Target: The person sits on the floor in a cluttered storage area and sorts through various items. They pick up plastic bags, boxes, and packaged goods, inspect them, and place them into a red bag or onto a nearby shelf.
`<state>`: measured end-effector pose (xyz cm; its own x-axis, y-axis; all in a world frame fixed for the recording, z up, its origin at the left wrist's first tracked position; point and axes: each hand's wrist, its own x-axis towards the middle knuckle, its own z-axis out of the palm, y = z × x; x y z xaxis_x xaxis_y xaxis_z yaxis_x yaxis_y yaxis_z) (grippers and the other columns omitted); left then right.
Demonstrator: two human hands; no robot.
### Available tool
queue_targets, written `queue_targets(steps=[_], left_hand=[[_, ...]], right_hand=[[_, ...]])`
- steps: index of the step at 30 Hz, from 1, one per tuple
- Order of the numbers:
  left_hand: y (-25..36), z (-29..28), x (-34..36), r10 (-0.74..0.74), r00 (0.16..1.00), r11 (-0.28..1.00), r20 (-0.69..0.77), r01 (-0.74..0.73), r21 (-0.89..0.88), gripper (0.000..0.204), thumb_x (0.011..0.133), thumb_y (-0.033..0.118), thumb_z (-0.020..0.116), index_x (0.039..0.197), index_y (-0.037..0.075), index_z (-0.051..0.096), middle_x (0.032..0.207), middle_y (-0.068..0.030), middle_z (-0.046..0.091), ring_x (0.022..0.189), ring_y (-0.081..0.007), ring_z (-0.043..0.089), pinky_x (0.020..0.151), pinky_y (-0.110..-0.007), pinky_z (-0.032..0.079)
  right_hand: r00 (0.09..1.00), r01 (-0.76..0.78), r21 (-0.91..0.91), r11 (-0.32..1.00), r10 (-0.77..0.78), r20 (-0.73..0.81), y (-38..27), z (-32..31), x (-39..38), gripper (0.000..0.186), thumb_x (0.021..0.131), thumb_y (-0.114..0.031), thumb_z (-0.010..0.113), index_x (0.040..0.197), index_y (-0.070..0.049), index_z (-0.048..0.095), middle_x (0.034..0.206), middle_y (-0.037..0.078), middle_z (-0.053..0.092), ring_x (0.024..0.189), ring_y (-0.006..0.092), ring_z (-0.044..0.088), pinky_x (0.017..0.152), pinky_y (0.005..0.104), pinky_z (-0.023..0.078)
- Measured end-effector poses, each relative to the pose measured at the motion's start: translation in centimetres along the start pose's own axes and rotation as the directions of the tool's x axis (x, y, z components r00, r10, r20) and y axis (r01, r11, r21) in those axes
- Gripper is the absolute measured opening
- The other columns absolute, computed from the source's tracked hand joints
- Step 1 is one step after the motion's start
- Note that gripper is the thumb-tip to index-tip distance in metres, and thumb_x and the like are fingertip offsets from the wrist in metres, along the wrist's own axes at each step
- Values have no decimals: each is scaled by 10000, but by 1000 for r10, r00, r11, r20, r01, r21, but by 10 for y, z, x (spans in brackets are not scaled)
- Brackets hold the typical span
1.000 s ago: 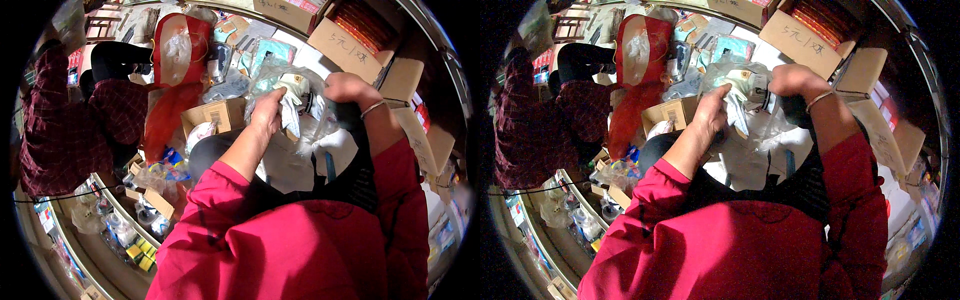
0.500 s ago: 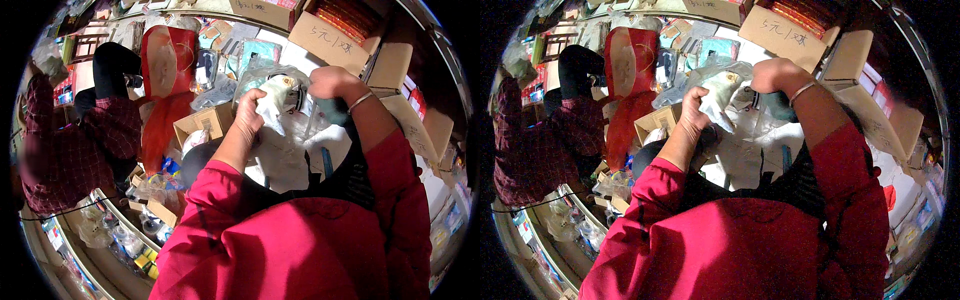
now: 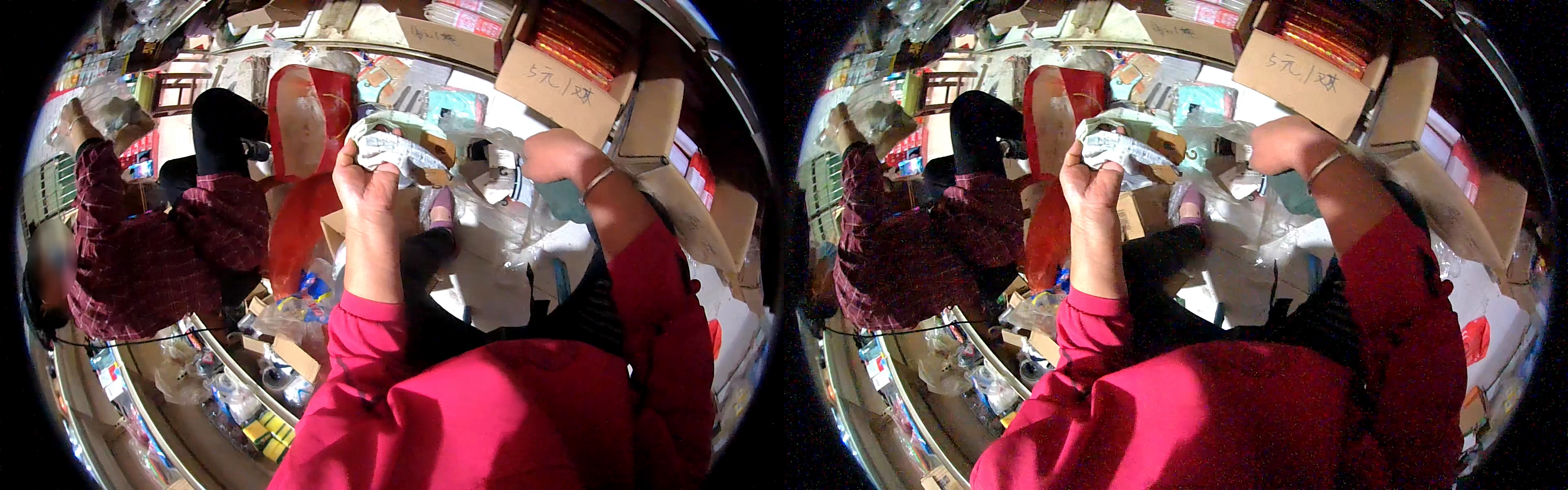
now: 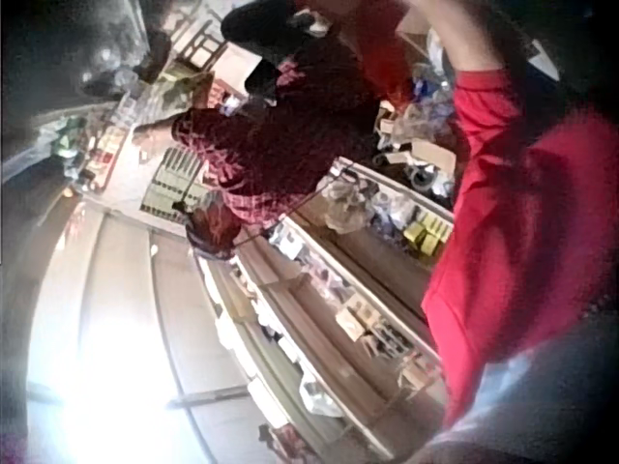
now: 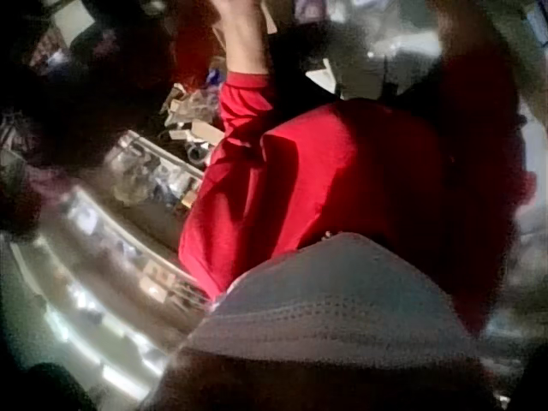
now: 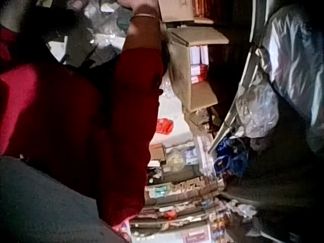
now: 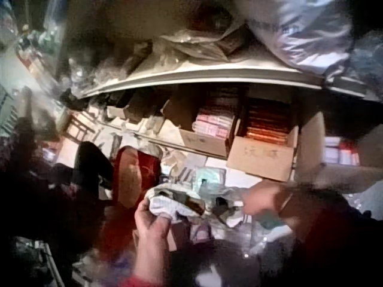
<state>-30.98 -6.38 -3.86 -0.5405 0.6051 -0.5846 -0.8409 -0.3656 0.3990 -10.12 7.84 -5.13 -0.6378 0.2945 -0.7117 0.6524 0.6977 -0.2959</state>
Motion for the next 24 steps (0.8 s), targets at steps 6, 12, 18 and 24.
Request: queue_targets(steps=[6, 12, 18, 24], left_hand=[[27, -9, 3, -21, 1000, 964, -20, 25, 266, 280, 837, 181, 426, 1054, 29, 513, 1045, -113, 556, 979, -263, 508, 883, -450, 353], [74, -6, -6, -29, 979, 689, 202, -127, 713, 304, 807, 126, 532, 1094, 39, 486, 1022, -92, 554, 943, -206, 519, 840, -407, 389], [113, -22, -17, -155, 938, 924, 309, 27, 381, 330, 821, 200, 479, 1110, 41, 482, 1073, -118, 546, 949, -284, 524, 714, -411, 448], [127, -25, -22, -42, 935, 999, 353, 40, 13, 435, 713, 211, 435, 1091, 8, 508, 1099, -143, 539, 1032, -321, 495, 828, -487, 416]], right_hand=[[999, -6, -18, 1000, 7, 35, -4, 2, 5, 297, 675, -156, 456, 868, -9, 628, 902, 179, 603, 828, 299, 595, 723, 378, 453], [1000, -16, -8, 1000, 16, -11, -5, 2, 6, 292, 672, -163, 466, 858, -5, 628, 897, 183, 601, 830, 304, 595, 713, 379, 457], [1000, -18, -12, 1000, 18, 11, -12, -4, -4, 309, 682, -194, 480, 874, -2, 626, 890, 192, 602, 831, 315, 593, 740, 381, 455], [1000, 6, -31, 999, -6, -3, -9, 3, 2, 299, 670, -191, 486, 854, -3, 630, 866, 192, 604, 813, 317, 596, 730, 385, 459]])
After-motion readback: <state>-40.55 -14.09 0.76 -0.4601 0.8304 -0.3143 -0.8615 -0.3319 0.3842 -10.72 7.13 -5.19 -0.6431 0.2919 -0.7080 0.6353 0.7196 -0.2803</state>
